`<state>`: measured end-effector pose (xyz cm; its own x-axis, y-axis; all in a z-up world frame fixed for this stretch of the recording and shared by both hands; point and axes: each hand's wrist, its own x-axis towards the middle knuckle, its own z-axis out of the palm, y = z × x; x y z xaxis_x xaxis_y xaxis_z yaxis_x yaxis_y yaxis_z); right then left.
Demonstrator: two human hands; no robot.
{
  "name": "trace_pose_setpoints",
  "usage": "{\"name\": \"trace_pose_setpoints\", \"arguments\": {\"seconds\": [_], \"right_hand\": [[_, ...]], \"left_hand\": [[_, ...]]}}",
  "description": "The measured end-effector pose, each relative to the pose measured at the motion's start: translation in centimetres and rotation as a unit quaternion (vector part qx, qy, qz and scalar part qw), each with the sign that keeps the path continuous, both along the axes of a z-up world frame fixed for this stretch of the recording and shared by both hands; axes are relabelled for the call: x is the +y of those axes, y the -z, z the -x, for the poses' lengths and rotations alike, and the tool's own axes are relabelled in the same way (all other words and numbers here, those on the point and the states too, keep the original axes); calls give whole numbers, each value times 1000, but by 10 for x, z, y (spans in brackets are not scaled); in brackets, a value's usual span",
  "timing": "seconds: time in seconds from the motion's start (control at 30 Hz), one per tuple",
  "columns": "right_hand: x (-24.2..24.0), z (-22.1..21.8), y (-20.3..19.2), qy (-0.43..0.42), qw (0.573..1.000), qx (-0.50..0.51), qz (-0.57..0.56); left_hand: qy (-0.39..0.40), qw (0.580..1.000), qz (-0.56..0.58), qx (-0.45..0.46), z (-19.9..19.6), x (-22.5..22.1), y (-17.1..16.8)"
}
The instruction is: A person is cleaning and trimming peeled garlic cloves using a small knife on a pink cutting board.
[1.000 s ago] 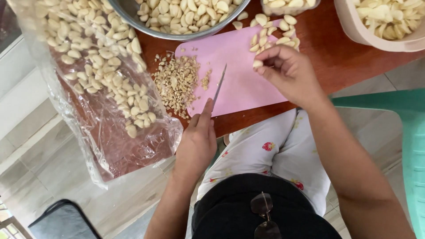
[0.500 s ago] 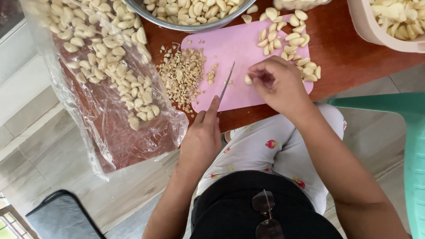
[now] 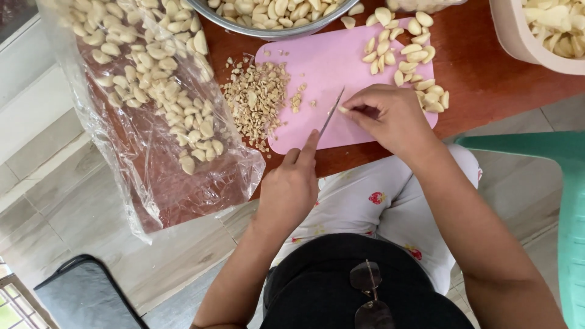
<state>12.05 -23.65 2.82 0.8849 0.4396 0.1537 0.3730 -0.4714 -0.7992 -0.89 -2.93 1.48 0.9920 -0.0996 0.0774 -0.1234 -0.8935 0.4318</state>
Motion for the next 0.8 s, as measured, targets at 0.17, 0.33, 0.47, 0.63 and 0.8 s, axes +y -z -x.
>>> {"name": "trace_pose_setpoints", "arguments": {"seconds": [0.17,0.33,0.47,0.63,0.8], "right_hand": [[3,0,-6,-10,1000,-9,11],[2,0,-4,-8,1000,-13,13],[0,-4,-1,-25,999,-22,11],[-3,-5,8,-20,999,-37,-7],[-6,0,10,-19,998,-57,1]], "left_hand": [[15,1000,5,26,-5,-1,4],[18,999,21,26,-5,1,12],[29,997,54,46,-8,5,13],[42,995,63,62,-12,4,9],[52,997,29,50,-13,8,10]]}}
